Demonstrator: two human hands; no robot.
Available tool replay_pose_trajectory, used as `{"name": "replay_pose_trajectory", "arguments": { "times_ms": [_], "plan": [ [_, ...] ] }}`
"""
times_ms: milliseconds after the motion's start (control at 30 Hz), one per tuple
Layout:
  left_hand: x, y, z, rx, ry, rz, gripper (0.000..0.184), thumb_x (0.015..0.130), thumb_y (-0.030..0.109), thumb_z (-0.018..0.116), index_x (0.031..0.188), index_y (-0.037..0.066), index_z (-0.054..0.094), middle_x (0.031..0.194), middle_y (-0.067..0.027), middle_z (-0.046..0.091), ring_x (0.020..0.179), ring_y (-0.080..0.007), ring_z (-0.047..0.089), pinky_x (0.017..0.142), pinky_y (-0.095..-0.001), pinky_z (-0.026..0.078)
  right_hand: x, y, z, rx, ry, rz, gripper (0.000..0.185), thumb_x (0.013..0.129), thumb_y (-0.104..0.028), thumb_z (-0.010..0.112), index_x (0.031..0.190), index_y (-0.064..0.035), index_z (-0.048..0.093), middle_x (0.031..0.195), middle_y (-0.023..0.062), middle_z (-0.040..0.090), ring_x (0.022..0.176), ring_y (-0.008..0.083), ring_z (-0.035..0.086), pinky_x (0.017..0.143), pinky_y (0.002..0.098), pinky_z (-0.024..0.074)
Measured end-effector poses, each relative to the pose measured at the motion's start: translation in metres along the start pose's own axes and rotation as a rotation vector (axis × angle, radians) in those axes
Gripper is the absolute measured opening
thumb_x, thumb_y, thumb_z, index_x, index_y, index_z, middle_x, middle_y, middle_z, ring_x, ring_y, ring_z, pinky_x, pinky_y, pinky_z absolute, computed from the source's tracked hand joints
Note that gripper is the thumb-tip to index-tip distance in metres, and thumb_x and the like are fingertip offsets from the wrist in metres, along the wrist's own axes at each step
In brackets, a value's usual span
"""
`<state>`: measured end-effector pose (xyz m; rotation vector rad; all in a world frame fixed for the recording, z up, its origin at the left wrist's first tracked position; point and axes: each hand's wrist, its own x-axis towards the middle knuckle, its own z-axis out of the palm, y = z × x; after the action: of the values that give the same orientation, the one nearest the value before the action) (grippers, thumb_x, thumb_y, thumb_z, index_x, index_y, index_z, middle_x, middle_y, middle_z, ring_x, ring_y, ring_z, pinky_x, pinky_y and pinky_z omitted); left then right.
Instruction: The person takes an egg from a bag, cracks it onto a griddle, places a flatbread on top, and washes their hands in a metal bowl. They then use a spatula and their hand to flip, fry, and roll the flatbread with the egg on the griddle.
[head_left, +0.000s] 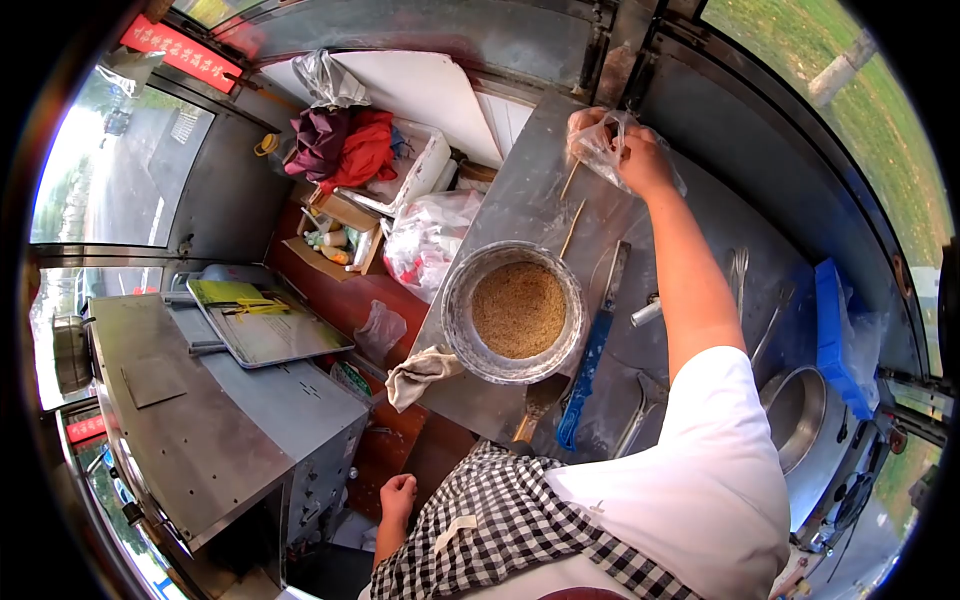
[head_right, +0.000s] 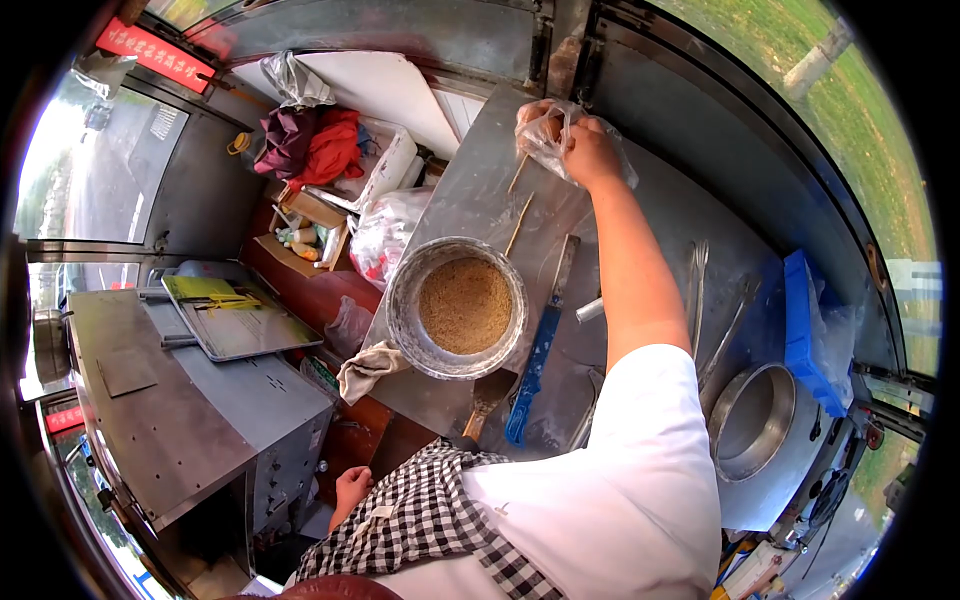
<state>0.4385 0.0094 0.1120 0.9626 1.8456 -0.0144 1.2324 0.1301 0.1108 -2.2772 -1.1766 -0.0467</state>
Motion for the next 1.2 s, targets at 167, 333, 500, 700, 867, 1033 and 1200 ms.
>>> {"name": "replay_pose_trajectory", "arguments": {
  "times_ms": [167,333,500,700,867,1033,1200],
  "plan": [
    [0.004,0.008,-0.002,0.024,-0.012,0.008,0.020,0.090,0.017,0.069,0.102,0.001,0.070,0.081,-0.0014,0.066,0.071,-0.0100,0.061,0.063,-0.0241,0.050,0.001,-0.011,-0.002,-0.100,0.005,0.126,0.022,0.082,-0.019,0.063,0.102,-0.0142,0.071,0.124,0.0067,0.060,0.114,0.0300,0.059,0.094,0.0416,0.0500],
    [0.011,0.010,-0.004,0.010,-0.018,0.026,0.020,0.090,0.016,0.069,0.103,0.001,0.070,0.082,-0.0015,0.066,0.072,-0.0100,0.061,0.064,-0.0243,0.050,0.003,-0.008,0.009,-0.120,0.026,0.136,0.020,0.081,-0.022,0.067,0.099,-0.0152,0.071,0.119,0.0048,0.061,0.112,0.0275,0.060,0.092,0.0415,0.0506],
    [0.007,0.018,-0.005,0.032,-0.018,0.036,0.020,0.090,0.016,0.069,0.104,0.001,0.069,0.084,-0.0019,0.066,0.073,-0.0103,0.061,0.064,-0.0245,0.050,0.005,-0.005,0.008,-0.110,0.002,0.110,0.018,0.083,-0.023,0.068,0.098,-0.0138,0.073,0.117,0.0050,0.062,0.111,0.0268,0.060,0.091,0.0404,0.0511],
    [0.010,0.018,-0.006,0.036,-0.021,0.034,0.021,0.090,0.016,0.069,0.104,0.000,0.069,0.083,-0.0023,0.066,0.072,-0.0105,0.061,0.064,-0.0243,0.050,0.011,0.008,0.016,-0.016,0.073,0.241,0.018,0.085,-0.021,0.066,0.098,-0.0127,0.074,0.121,0.0077,0.063,0.108,0.0305,0.062,0.089,0.0417,0.0523],
    [0.014,0.018,-0.006,0.022,-0.039,0.032,0.021,0.090,0.015,0.069,0.104,0.000,0.069,0.083,-0.0026,0.066,0.071,-0.0104,0.061,0.062,-0.0236,0.049,0.015,0.010,0.011,0.070,0.068,0.378,0.018,0.085,-0.021,0.065,0.097,-0.0110,0.074,0.108,0.0133,0.069,0.101,0.0344,0.066,0.086,0.0428,0.0534],
    [0.017,0.018,-0.005,0.004,-0.036,0.043,0.020,0.090,0.014,0.069,0.103,0.000,0.069,0.082,-0.0025,0.066,0.070,-0.0102,0.060,0.061,-0.0232,0.048,0.018,0.024,0.017,0.201,0.144,0.437,0.022,0.085,-0.023,0.065,0.100,-0.0106,0.075,0.101,0.0156,0.072,0.096,0.0345,0.068,0.082,0.0421,0.0535],
    [0.017,0.022,-0.004,-0.002,-0.036,0.043,0.019,0.089,0.014,0.069,0.102,0.000,0.069,0.081,-0.0020,0.066,0.069,-0.0099,0.060,0.061,-0.0231,0.048,0.019,0.015,0.008,0.205,0.127,0.381,0.023,0.085,-0.020,0.065,0.104,-0.0107,0.074,0.103,0.0169,0.071,0.097,0.0335,0.068,0.084,0.0403,0.0530]
  ]
}}
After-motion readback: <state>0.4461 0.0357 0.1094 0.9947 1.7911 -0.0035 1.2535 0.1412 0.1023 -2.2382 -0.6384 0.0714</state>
